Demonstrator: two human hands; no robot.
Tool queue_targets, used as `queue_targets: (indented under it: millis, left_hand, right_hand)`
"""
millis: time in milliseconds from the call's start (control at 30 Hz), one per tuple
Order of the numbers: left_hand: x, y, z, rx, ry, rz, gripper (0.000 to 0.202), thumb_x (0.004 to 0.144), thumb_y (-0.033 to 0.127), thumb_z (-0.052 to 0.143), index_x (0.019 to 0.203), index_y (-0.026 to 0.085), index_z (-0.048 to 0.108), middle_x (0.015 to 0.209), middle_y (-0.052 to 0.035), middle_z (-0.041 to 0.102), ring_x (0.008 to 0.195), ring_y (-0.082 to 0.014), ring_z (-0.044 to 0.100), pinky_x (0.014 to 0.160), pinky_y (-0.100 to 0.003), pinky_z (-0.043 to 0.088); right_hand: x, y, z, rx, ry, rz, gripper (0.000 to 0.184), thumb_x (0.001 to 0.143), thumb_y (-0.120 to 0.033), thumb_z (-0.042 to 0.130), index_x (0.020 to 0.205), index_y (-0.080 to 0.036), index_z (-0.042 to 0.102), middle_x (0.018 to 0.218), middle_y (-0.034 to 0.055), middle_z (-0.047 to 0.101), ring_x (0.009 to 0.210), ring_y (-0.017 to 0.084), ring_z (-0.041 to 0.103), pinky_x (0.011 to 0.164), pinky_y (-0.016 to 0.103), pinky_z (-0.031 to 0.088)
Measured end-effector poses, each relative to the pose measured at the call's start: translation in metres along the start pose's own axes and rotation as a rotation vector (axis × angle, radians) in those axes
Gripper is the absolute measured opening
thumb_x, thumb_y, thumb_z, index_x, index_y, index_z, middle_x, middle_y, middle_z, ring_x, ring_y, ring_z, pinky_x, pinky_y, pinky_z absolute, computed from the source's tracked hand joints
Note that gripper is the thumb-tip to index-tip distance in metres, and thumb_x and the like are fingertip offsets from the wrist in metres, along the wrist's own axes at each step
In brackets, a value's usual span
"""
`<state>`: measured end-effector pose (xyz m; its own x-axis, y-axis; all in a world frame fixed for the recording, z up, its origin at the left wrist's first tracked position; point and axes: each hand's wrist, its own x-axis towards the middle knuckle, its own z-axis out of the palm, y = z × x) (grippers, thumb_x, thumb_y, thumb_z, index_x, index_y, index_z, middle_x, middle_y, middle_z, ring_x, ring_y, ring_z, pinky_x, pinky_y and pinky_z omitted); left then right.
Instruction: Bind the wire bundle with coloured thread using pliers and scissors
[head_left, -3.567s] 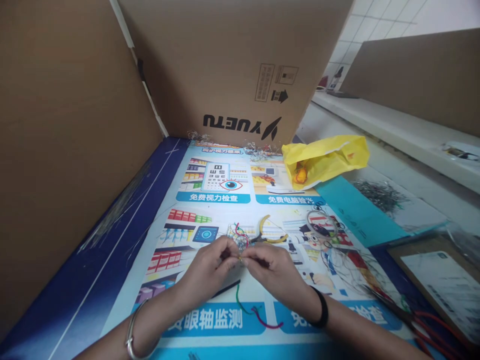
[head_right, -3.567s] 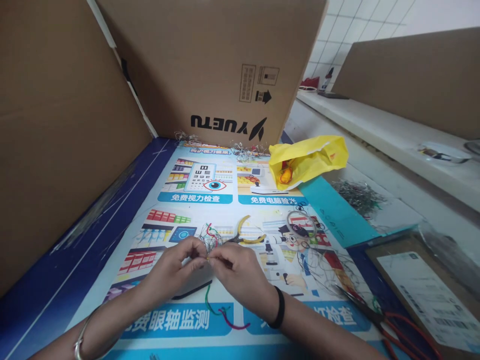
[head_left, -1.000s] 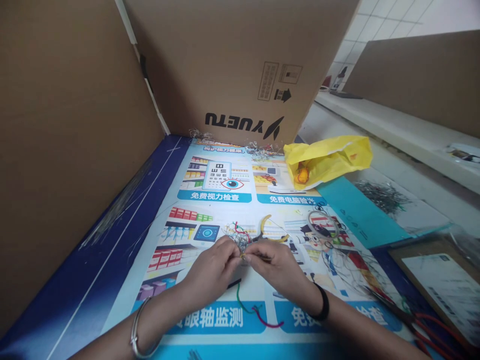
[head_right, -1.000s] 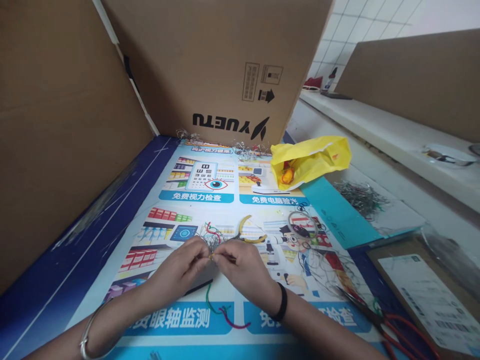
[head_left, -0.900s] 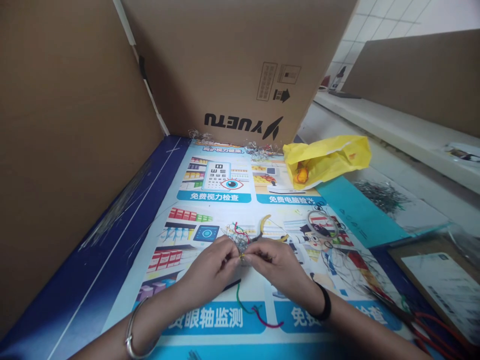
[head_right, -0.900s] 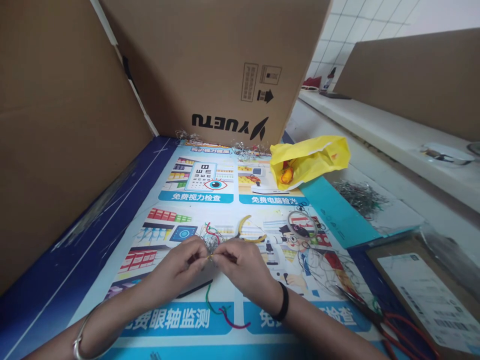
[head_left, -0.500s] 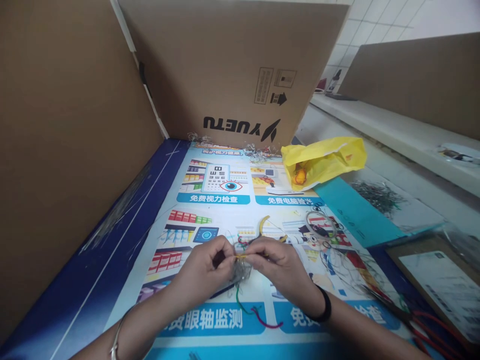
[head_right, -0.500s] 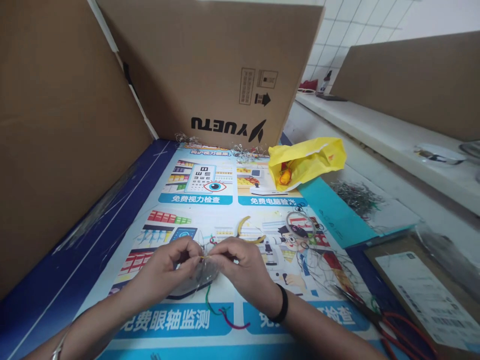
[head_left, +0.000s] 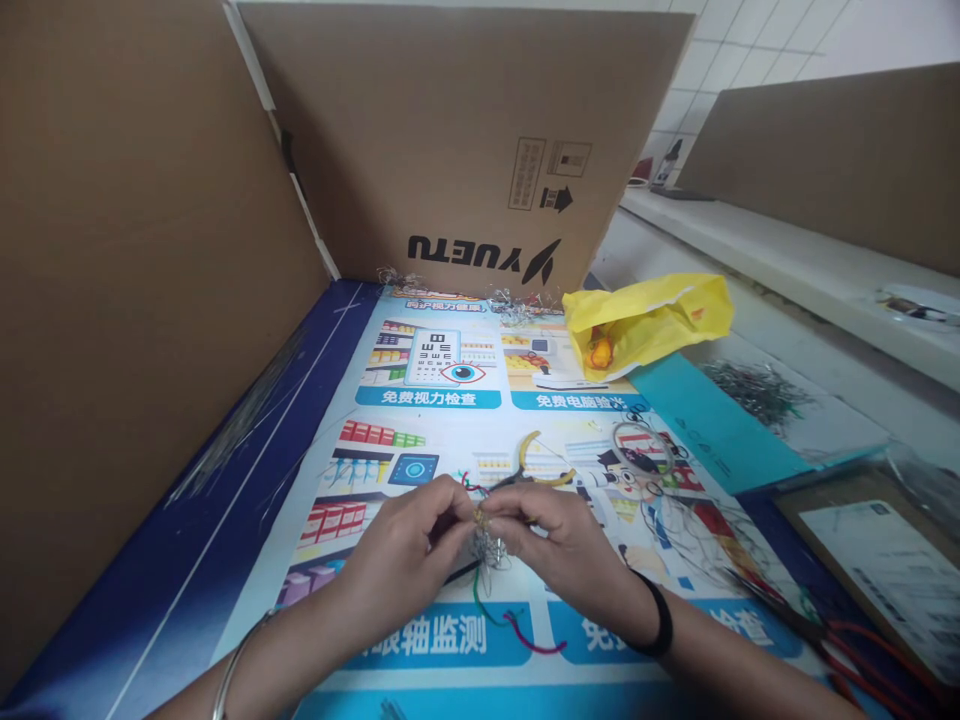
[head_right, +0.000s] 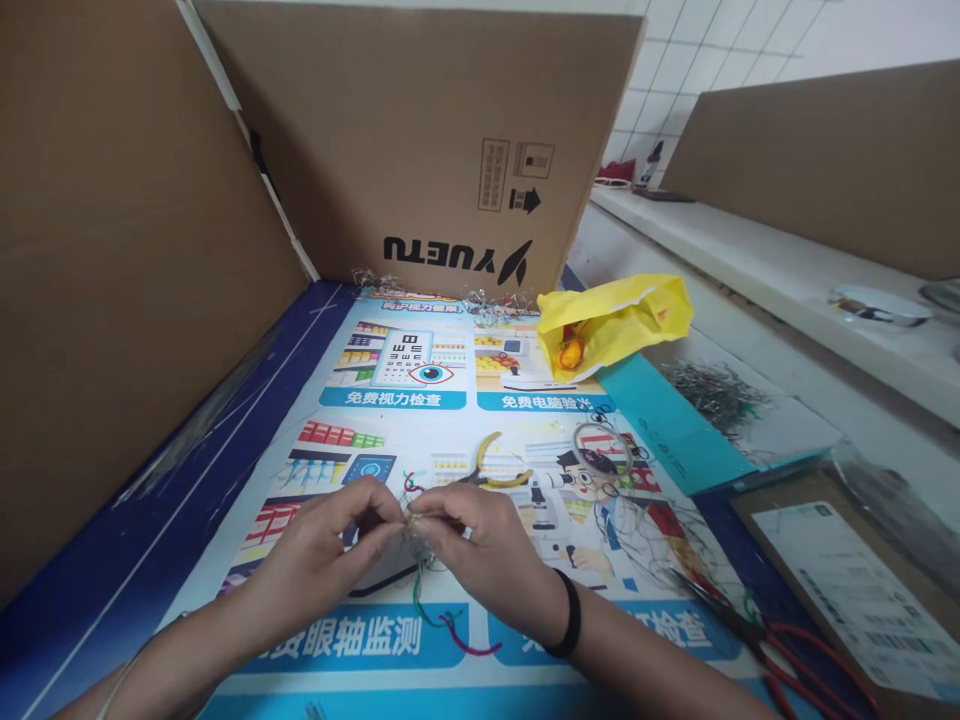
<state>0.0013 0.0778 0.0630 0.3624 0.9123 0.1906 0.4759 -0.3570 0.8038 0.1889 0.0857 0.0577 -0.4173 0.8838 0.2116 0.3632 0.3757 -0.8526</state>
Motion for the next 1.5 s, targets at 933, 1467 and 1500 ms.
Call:
queue_targets:
  millis: [933,1467,1500]
  left_hand:
    - [0.002,-0.006,0.017,-0.127,-0.016,-0.021,0.017,0.071,0.010,0.057,0.085,0.019,0.056,0.080,-0.0007,0.056,0.070,-0.0141,0.052,0.066,-0.026,0.043]
    - [0.005,-0.010,0.019,-0.375,0.031,-0.037,0.015,0.080,0.022,0.060,0.066,0.016,0.061,0.074,-0.0024,0.059,0.073,-0.0149,0.057,0.069,-0.026,0.045]
    - [0.005,-0.009,0.019,-0.380,0.035,-0.038,0.015,0.080,0.022,0.059,0.067,0.016,0.061,0.075,-0.0026,0.059,0.073,-0.0150,0.057,0.070,-0.027,0.045]
  right_hand:
    - [-0.003,0.001,0.004,-0.134,0.117,-0.273,0.013,0.084,-0.015,0.054,0.083,-0.020,0.067,0.077,0.0024,0.071,0.071,0.013,0.065,0.067,0.022,0.050]
    - [0.000,-0.003,0.002,0.021,0.049,-0.137,0.014,0.087,-0.023,0.054,0.086,-0.021,0.068,0.080,0.0008,0.071,0.073,0.013,0.066,0.069,0.021,0.050]
    - [0.001,-0.003,0.002,0.023,0.064,-0.147,0.014,0.086,-0.024,0.055,0.086,-0.022,0.068,0.081,0.0010,0.072,0.074,0.013,0.066,0.070,0.021,0.051]
